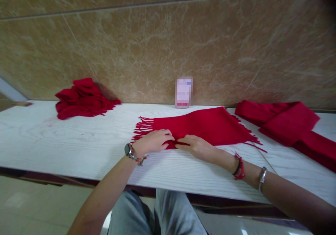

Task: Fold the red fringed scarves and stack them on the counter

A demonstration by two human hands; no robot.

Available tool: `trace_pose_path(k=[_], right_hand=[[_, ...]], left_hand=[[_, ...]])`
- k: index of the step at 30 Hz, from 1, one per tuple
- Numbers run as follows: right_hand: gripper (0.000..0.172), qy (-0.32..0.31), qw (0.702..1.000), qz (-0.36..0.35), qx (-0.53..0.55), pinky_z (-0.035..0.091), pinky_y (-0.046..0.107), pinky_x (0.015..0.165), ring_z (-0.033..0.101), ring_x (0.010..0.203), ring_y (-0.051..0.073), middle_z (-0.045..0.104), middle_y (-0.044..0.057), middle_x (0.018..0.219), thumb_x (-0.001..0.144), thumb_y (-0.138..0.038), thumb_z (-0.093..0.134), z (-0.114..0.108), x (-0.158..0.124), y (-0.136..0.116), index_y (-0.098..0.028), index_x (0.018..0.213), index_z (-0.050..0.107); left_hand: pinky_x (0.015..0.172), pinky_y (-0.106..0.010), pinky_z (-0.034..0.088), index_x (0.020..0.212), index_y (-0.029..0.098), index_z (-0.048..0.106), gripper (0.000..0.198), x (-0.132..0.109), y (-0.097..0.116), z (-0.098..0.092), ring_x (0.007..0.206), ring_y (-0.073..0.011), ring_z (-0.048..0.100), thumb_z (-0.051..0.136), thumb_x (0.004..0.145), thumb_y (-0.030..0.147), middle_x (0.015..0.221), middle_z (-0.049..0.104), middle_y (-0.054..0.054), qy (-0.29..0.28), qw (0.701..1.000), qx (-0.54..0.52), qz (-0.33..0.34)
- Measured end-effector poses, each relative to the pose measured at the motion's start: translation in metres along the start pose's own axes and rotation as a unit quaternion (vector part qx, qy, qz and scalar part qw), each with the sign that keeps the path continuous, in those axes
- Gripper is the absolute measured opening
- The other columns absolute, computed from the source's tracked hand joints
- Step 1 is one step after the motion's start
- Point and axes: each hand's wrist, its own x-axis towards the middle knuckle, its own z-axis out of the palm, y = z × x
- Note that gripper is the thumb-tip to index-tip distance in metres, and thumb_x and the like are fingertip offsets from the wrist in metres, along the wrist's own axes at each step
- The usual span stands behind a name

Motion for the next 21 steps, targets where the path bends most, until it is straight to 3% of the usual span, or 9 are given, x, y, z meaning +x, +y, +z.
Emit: trace_pose_path(k=[3,6,8,12,15,18,21], right_hand=[[0.035,-0.003,1.000,0.008,0.007,0.047,0.037,0.084,0.056,0.098,0.020,0.062,0.009,0.112,0.089,-0.009,0.041,-0.001,0.000,0.000,-0.020,0.117,0.059],[0.035,-0.005,1.000,0.012,0.015,0.047,0.037,0.085,0.056,0.098,0.020,0.062,0.009,0.112,0.088,-0.009,0.042,-0.002,0.000,0.000,-0.020,0.116,0.059],[0.035,-0.008,1.000,0.013,0.016,0.046,0.037,0.086,0.056,0.098,0.020,0.062,0.008,0.113,0.088,-0.009,0.043,-0.003,0.000,0.000,-0.021,0.116,0.059],[0.033,-0.005,1.000,0.007,0.015,0.047,0.036,0.085,0.056,0.099,0.019,0.063,0.009,0.111,0.089,-0.011,0.042,-0.002,0.001,0.000,-0.020,0.116,0.059],[0.032,0.003,1.000,0.001,0.015,0.047,0.036,0.084,0.056,0.099,0.019,0.064,0.010,0.108,0.089,-0.011,0.042,0.000,0.001,0.000,-0.019,0.115,0.060],[0.033,0.002,1.000,0.006,0.019,0.047,0.036,0.083,0.057,0.098,0.019,0.064,0.009,0.108,0.089,-0.011,0.041,0.000,0.000,0.000,-0.020,0.116,0.059],[0.035,-0.003,0.999,0.016,0.027,0.046,0.036,0.085,0.056,0.099,0.019,0.063,0.008,0.110,0.088,-0.009,0.043,-0.001,0.000,0.000,-0.022,0.116,0.059]], left_hand=[[0.094,-0.030,0.037,0.119,0.024,0.054,0.032,-0.006,-0.005,0.004,0.108,-0.0172,0.050,0.047,0.088,0.022,0.122,0.052,-0.005,-0.010,0.998,-0.011,-0.057],[0.089,-0.035,0.041,0.121,0.022,0.052,0.033,-0.011,-0.005,0.006,0.106,-0.0214,0.051,0.045,0.089,0.026,0.118,0.053,-0.009,0.002,0.986,0.034,-0.165],[0.087,-0.038,0.042,0.120,0.020,0.053,0.033,-0.010,0.000,0.007,0.106,-0.0246,0.051,0.045,0.089,0.026,0.117,0.053,-0.012,0.015,0.977,0.070,-0.201],[0.097,-0.039,0.036,0.124,0.020,0.049,0.035,0.000,0.012,0.009,0.122,-0.0239,0.040,0.038,0.091,0.020,0.133,0.043,-0.011,0.015,0.992,0.059,-0.112],[0.102,-0.045,0.029,0.135,0.027,0.035,0.040,0.006,0.009,0.015,0.132,-0.0248,0.026,0.030,0.095,0.027,0.144,0.030,-0.006,-0.043,0.995,0.011,-0.087],[0.101,-0.057,0.024,0.140,0.032,0.024,0.046,0.008,-0.005,0.020,0.134,-0.0326,0.017,0.026,0.095,0.040,0.149,0.018,-0.004,-0.064,0.982,-0.004,-0.180],[0.100,-0.062,0.018,0.141,0.027,0.023,0.053,0.007,-0.021,0.022,0.133,-0.0382,0.015,0.024,0.092,0.048,0.149,0.017,-0.009,-0.055,0.947,0.004,-0.317]])
